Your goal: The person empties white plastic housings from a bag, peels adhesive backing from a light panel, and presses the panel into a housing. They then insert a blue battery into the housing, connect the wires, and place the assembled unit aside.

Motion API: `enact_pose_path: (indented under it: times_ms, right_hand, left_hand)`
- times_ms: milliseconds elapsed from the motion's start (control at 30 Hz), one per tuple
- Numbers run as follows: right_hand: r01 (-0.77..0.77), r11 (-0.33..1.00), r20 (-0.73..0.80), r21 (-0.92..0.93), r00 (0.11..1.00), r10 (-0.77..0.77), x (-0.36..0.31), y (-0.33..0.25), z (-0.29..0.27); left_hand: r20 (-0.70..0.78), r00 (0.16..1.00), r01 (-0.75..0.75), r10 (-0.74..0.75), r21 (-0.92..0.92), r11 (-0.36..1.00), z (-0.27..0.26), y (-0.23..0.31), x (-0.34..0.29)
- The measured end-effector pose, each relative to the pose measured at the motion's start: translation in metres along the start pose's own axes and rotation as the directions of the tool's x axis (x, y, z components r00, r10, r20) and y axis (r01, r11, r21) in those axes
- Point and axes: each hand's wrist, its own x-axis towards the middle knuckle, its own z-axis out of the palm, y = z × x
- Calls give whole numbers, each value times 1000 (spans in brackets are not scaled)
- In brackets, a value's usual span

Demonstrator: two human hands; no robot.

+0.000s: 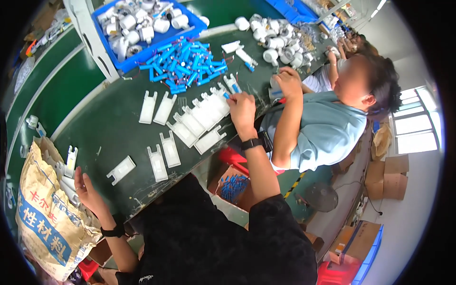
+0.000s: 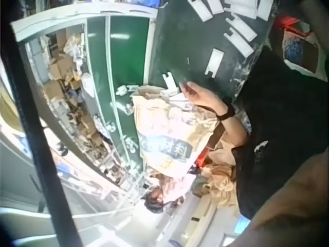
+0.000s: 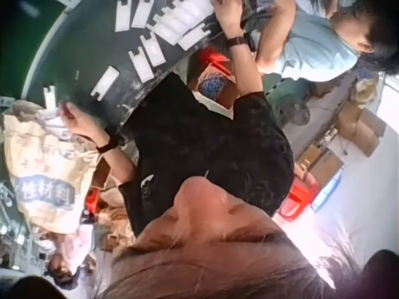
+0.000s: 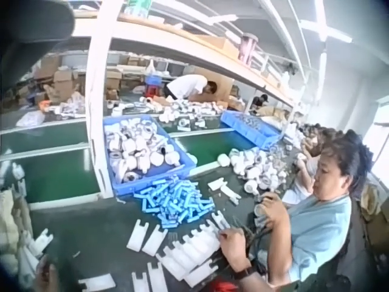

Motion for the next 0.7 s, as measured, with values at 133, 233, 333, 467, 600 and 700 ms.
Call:
enact_pose_path:
  times_ms: [133,233,333,467,600,700]
  right_hand:
    - [55,997,-24,47,998,-54,-10,0,-10]
    - [137,991,-92,-11,986,-137,-33,-45,-39]
    - [11,967,172,256,983,-57,-58,-101,-69]
    - [104,775,414,623,796,-440,-89,-180,-74]
    - [4,670,466,742,716,-520,-92,-211,-65]
    - [37,723,461,690,748,-478,-84,-206,-59]
  left_hand:
    - [-14,1000,17,-18,-29,999,-8,-16,9]
    - [-38,998,47,-50,-55,997,-18,-18,8]
    - [15,998,-61,61,-26,998,-12,-7,2]
    - [289,944,-185,158,68,980,0,40,-13]
    - [444,834,-421,328,129,898,7,72,4]
    - [503,797,-482,333,198,854,41,88,34]
